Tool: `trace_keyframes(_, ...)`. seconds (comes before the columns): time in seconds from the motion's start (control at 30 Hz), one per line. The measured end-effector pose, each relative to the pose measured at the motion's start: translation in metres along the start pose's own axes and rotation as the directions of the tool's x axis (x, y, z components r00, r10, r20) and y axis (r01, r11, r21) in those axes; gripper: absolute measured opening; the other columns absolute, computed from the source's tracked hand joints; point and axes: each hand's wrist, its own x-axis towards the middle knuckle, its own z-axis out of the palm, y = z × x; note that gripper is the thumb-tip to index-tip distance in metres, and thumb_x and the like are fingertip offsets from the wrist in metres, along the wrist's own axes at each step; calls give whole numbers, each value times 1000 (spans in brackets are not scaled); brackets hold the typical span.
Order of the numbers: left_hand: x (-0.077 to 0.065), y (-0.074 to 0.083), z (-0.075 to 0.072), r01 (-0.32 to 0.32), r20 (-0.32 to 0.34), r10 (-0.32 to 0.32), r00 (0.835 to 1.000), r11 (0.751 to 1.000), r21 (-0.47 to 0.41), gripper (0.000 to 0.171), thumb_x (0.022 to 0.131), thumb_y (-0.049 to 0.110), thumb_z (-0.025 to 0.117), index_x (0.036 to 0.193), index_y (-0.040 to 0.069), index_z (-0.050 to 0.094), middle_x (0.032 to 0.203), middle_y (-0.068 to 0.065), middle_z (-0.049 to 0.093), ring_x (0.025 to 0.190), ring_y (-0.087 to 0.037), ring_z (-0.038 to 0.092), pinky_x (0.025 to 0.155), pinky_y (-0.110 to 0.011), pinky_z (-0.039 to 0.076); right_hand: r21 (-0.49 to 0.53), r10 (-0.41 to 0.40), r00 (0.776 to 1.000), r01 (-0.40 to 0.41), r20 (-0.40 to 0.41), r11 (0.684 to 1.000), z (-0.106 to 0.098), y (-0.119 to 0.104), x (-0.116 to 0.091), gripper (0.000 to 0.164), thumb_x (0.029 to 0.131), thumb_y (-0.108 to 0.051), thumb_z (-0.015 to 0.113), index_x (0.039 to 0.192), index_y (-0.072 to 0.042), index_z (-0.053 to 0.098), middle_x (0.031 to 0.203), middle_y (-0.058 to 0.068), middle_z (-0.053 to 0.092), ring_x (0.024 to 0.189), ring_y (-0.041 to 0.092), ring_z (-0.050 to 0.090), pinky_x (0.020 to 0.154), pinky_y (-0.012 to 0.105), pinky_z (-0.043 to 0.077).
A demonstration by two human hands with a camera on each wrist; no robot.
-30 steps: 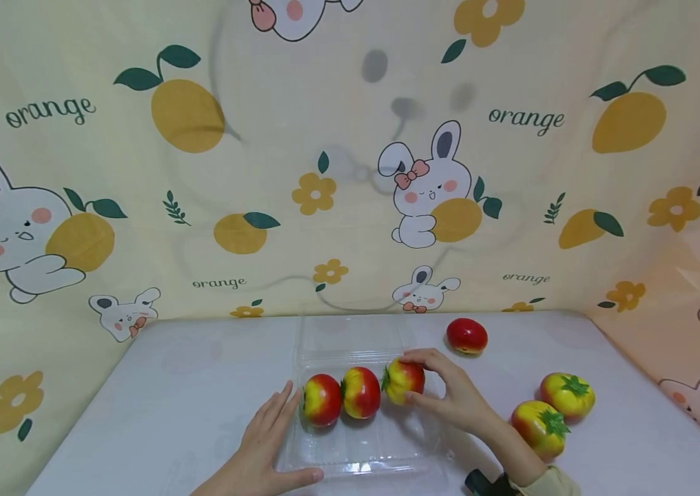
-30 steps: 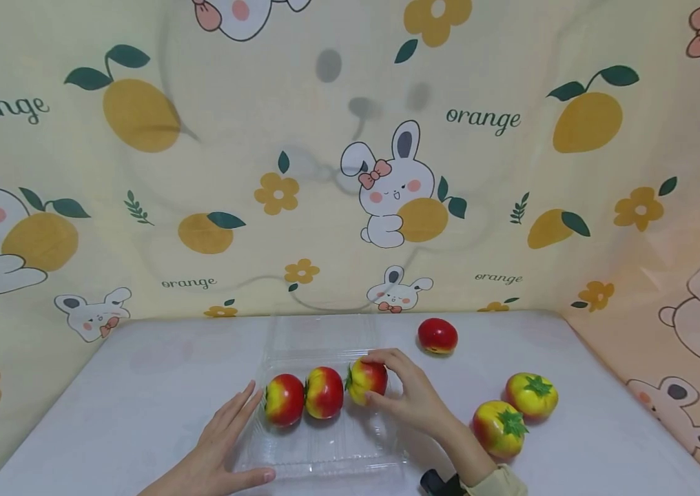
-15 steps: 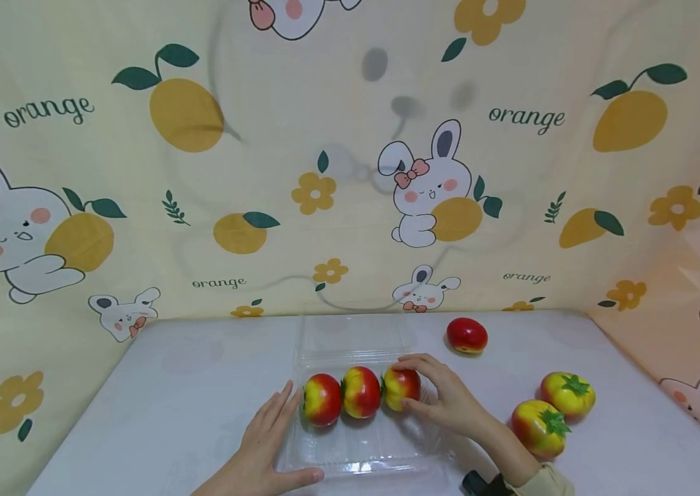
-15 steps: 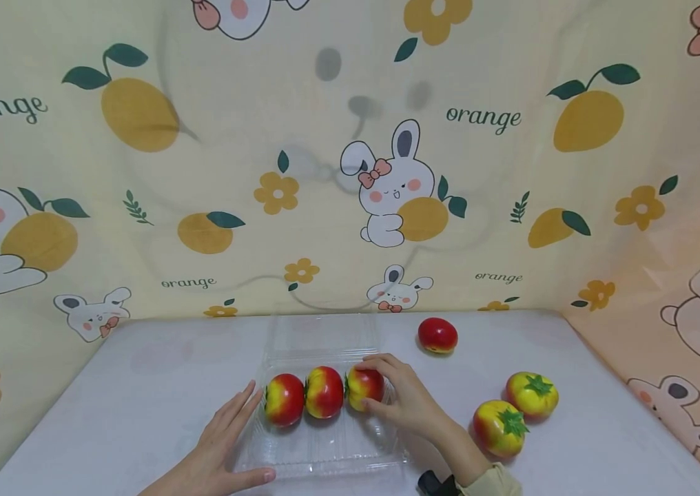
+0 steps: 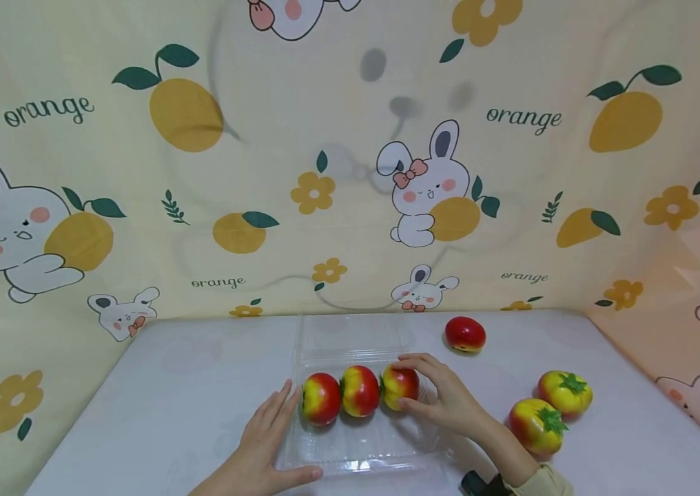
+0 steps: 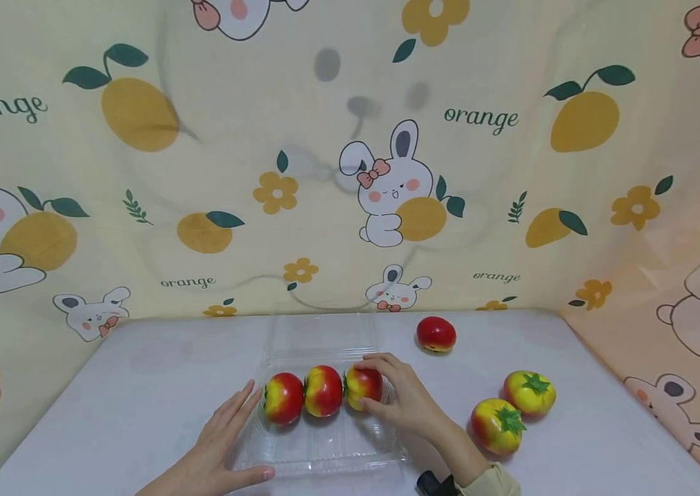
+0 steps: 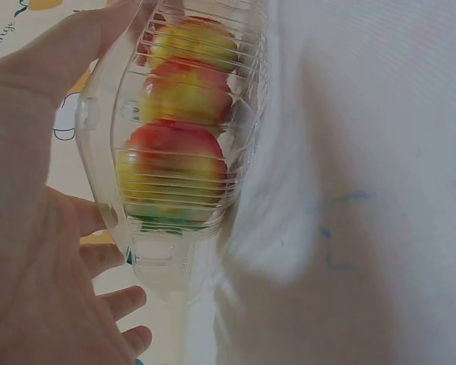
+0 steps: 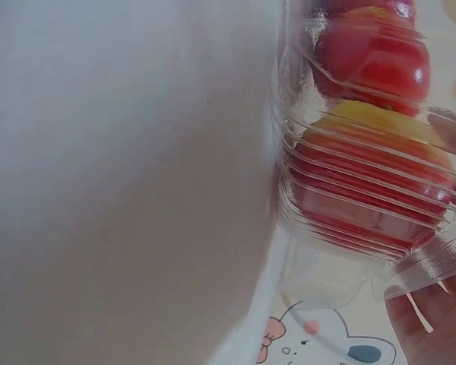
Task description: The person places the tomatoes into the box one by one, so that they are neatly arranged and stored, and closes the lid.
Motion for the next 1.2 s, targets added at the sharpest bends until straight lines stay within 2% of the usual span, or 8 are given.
trace_keyframes(0.33, -1, -1, 0, -10, 0, 10, 1000, 1000, -11, 111, 68, 66, 71, 155, 23, 17, 163, -3, 3, 145, -41, 10, 102, -77, 17, -3, 1, 998, -1, -63, 1000, -6, 1, -1, 46, 79, -24, 79, 121, -21, 62, 127, 4, 60, 118, 24, 55, 98, 54, 47)
trace_keyframes(0.5, 0, -1, 0, 16, 3, -16, 1000, 1000, -12, 112, 66, 68, 71, 155, 27, 16, 163, -1, 3, 145, -40, 11, 100, -77, 21, 11, 13, 992, -12, -125, 1000, -9, 2, 0, 43, 80, -24, 78, 119, -18, 63, 125, 4, 62, 118, 25, 56, 97, 56, 46)
trace_keyframes(0.73, 0, 0, 1, 45, 3, -45, 999, 999, 0, 112, 64, 71, 70, 154, 31, 16, 163, 2, 4, 144, -40, 12, 96, -77, 27, 47, 71, 982, -63, -175, 997, -13, 7, 3, 44, 81, -24, 78, 121, -17, 63, 126, 5, 61, 120, 29, 54, 96, 60, 46)
trace_keyframes(0.9, 1, 0, 0, 66, 4, -66, 998, 998, 5, 113, 63, 73, 69, 154, 31, 17, 163, 2, 5, 144, -40, 13, 95, -77, 29, 33, 88, 973, -83, -213, 996, -17, 11, 9, 45, 80, -22, 78, 121, -14, 62, 125, 7, 61, 120, 30, 53, 95, 61, 46)
trace_keyframes(1.2, 1, 0, 1, 43, 5, -43, 999, 999, -3, 112, 65, 70, 70, 154, 28, 17, 163, -1, 5, 143, -41, 13, 96, -77, 26, -10, 111, 965, -117, -239, 993, -25, 20, 21, 44, 82, -21, 76, 121, -9, 61, 122, 12, 62, 115, 34, 55, 94, 57, 48)
